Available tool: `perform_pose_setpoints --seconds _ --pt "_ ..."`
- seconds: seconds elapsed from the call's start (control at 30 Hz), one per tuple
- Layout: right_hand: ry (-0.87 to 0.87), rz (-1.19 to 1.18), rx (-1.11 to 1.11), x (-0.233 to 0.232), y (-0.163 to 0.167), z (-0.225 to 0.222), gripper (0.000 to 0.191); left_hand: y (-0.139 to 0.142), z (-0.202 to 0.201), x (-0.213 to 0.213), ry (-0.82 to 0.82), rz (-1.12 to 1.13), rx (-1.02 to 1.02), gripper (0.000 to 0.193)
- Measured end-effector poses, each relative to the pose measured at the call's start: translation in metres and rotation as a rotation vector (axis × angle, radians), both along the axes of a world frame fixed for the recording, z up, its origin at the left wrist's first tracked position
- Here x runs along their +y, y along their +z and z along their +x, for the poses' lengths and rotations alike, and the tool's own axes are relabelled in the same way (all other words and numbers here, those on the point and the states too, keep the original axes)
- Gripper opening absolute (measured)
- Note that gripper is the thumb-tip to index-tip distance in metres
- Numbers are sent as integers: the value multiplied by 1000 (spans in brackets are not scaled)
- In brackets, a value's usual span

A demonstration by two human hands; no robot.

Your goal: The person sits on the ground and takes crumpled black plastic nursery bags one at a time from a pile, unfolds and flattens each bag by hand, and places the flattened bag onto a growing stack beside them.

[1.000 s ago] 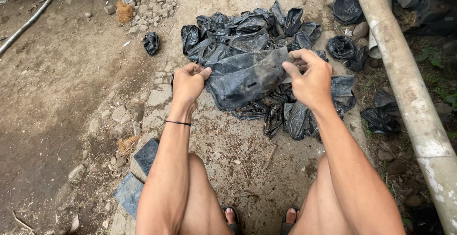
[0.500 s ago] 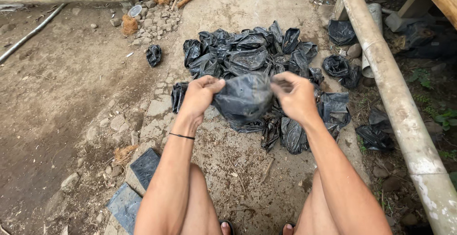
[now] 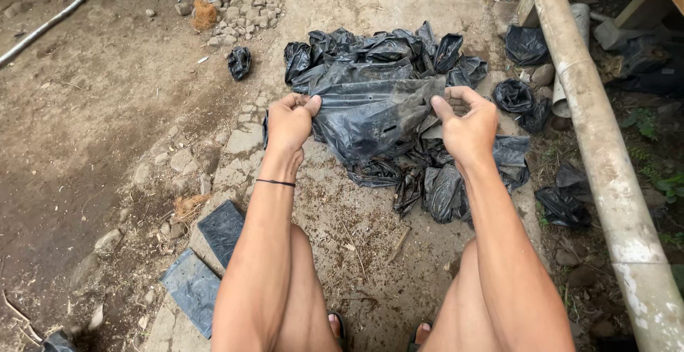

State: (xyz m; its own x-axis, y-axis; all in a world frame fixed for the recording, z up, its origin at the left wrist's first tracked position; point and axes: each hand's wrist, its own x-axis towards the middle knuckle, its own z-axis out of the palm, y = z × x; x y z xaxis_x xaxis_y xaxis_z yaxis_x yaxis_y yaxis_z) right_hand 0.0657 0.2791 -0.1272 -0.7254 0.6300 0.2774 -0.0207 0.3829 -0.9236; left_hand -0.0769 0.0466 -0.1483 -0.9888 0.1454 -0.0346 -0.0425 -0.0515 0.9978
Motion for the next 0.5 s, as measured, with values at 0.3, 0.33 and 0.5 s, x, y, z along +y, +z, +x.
perform_pose_setpoints --seconds 0.3,0.33,0.5 --pt "280 -68 112 -22 -13 -2 15 19 32 -12 -236 -21 70 45" --pt "303 -67 109 -25 -17 -4 17 20 35 -16 -249 -29 101 48" --pt "171 465 158 -17 -33 -14 12 11 28 -72 304 -445 246 53"
